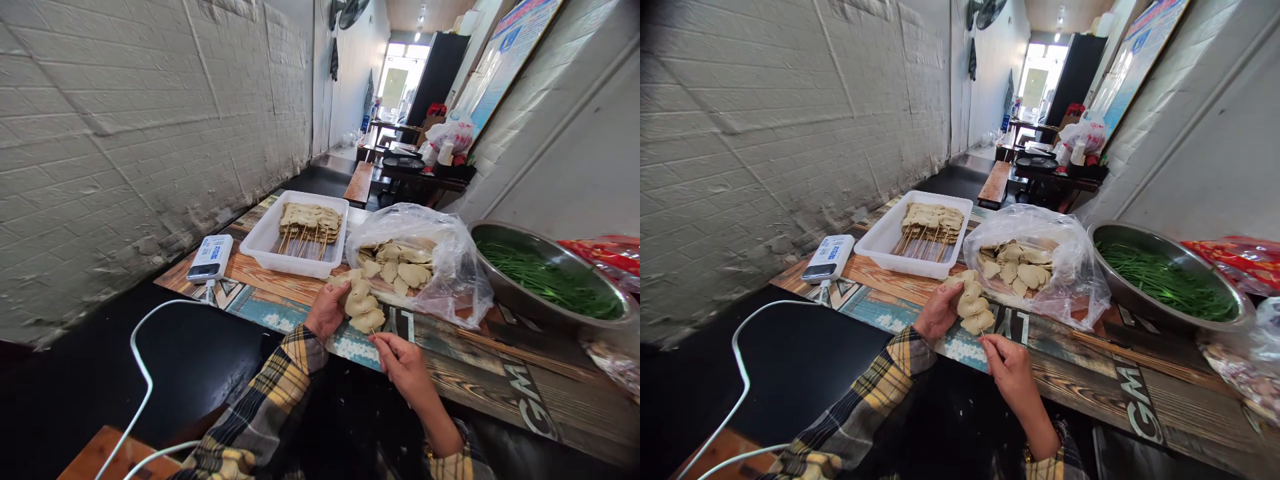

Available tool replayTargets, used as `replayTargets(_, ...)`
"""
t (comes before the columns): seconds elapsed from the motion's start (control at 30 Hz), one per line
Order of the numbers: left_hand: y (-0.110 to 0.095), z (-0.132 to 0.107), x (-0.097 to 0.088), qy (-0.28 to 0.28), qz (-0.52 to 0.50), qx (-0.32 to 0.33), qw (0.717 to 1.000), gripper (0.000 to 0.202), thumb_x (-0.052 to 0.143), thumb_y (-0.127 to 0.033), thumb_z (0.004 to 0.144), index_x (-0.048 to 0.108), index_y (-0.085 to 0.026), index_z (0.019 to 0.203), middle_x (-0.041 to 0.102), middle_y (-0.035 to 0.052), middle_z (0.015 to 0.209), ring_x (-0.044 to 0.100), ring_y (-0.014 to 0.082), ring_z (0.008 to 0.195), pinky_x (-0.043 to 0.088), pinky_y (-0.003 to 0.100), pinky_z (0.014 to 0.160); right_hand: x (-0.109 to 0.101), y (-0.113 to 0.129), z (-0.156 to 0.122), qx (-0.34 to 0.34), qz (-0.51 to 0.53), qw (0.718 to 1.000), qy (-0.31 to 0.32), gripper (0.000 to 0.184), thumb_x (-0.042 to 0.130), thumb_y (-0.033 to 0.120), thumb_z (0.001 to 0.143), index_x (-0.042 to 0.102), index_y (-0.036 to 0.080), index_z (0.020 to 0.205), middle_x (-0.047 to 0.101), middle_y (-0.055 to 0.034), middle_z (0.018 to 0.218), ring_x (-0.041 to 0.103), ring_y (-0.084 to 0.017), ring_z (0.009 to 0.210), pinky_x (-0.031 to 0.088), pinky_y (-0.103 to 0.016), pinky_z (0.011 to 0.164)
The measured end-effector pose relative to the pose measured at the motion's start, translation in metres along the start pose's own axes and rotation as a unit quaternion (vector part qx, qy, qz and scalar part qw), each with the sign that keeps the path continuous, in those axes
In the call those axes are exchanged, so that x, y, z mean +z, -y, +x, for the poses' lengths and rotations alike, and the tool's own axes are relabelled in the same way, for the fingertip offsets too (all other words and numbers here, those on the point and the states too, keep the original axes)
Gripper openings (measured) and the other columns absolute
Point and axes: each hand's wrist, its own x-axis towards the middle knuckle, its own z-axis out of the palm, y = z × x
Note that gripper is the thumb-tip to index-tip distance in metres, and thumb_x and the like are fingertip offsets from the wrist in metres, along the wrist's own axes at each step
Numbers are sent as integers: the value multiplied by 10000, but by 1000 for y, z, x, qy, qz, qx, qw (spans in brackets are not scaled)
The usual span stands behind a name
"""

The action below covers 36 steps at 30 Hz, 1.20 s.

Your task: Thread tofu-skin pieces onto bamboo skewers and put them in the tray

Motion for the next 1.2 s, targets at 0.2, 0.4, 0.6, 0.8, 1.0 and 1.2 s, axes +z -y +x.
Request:
replayTargets(0.2, 0, 0, 0, -15, -11, 8, 1000, 329, 793, -402, 676, 688, -175, 891, 702, 36, 793, 623, 157, 689, 498, 284, 650, 1, 1, -1, -17, -19, 1000, -11, 427, 454, 488, 947, 717, 159, 880, 501, 26, 487, 495, -136, 460, 381, -238, 492)
replayTargets(0.4, 5, 0, 0, -43, -10, 3, 999, 345, 839, -343, 616, 685, -129, 838, 700, 36, 745, 620, 145, 648, 492, 261, 628, 5, 0, 1, -15, -33, 999, -27, 484, 427, 509, 950, 742, 144, 902, 500, 21, 476, 476, -137, 446, 379, -241, 479)
replayTargets(0.6, 7, 2, -1, -29, -12, 0, 1000, 370, 834, -359, 614, 679, -121, 852, 680, 26, 721, 602, 123, 619, 478, 241, 613, 6, -2, 0, -30, -49, 997, -49, 459, 433, 482, 952, 750, 154, 902, 537, -5, 514, 500, -154, 480, 380, -240, 468)
replayTargets(0.8, 7, 0, 0, -22, 1, 5, 1000, 371, 832, -378, 609, 679, -126, 833, 668, 16, 698, 582, 113, 591, 453, 228, 582, 5, 0, 0, -33, -54, 997, -53, 452, 432, 470, 949, 746, 155, 869, 541, -13, 524, 522, -168, 512, 390, -245, 489)
replayTargets(1.0, 7, 0, 0, -6, 3, 5, 1000, 374, 830, -382, 620, 686, -125, 850, 668, 17, 703, 586, 113, 603, 457, 228, 592, 5, 2, 1, -33, -61, 996, -51, 462, 415, 466, 956, 745, 155, 866, 524, -9, 516, 518, -166, 519, 394, -247, 504)
replayTargets(1.2, 8, 1, -1, -11, 9, 2, 1000, 391, 836, -393, 612, 687, -123, 851, 683, 25, 723, 606, 124, 614, 464, 237, 604, 6, -1, 3, -29, -33, 998, -52, 476, 422, 495, 946, 738, 145, 881, 509, -1, 491, 515, -165, 524, 374, -237, 477)
